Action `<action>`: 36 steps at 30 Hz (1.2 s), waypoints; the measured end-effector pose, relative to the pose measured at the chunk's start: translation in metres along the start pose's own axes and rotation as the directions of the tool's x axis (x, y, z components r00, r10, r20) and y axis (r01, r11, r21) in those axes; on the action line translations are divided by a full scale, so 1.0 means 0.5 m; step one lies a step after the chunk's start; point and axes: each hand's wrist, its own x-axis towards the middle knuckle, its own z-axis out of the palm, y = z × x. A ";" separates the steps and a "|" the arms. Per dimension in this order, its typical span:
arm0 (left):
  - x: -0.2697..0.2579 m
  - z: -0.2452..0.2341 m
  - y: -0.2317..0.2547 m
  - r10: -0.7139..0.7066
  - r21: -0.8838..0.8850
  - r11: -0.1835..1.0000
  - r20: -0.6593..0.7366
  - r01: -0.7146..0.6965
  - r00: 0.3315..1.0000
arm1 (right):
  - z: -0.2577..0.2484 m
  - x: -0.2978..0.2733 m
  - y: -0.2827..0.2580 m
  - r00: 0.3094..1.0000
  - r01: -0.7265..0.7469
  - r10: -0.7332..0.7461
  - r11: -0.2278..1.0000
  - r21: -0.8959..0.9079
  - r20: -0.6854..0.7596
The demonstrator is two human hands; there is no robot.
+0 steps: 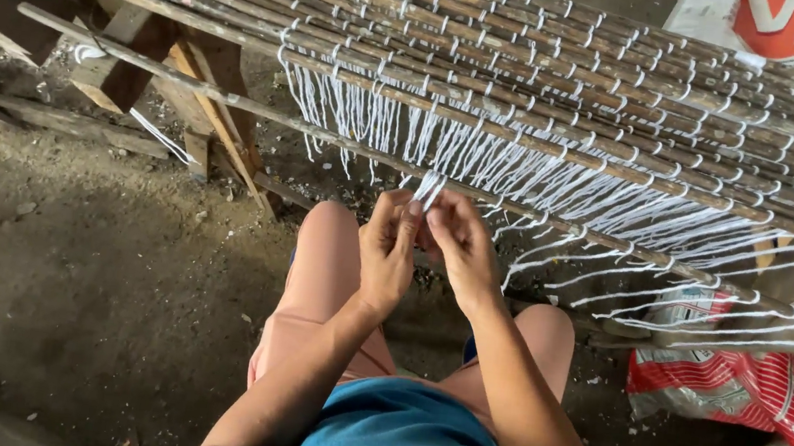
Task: Tying cotton wicks onto a wooden frame in preparation for candle making.
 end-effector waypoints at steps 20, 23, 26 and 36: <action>0.051 -0.060 0.010 -0.125 -0.159 0.983 -0.181 0.096 0.975 | 0.080 0.059 0.007 0.986 0.093 -0.056 0.966 0.243 -0.158; 0.058 -0.057 0.038 -0.150 -0.173 0.977 -0.159 0.122 0.976 | 0.090 0.044 -0.033 0.990 0.077 -0.042 0.961 0.267 -0.135; 0.054 -0.046 0.034 -0.142 -0.182 0.977 -0.150 0.114 0.978 | 0.102 0.047 -0.030 0.993 0.077 -0.061 0.983 0.167 -0.102; 0.048 -0.046 -0.009 -0.171 -0.232 0.964 -0.157 0.132 0.973 | 0.060 0.019 -0.029 0.993 -0.107 0.112 0.839 0.534 0.022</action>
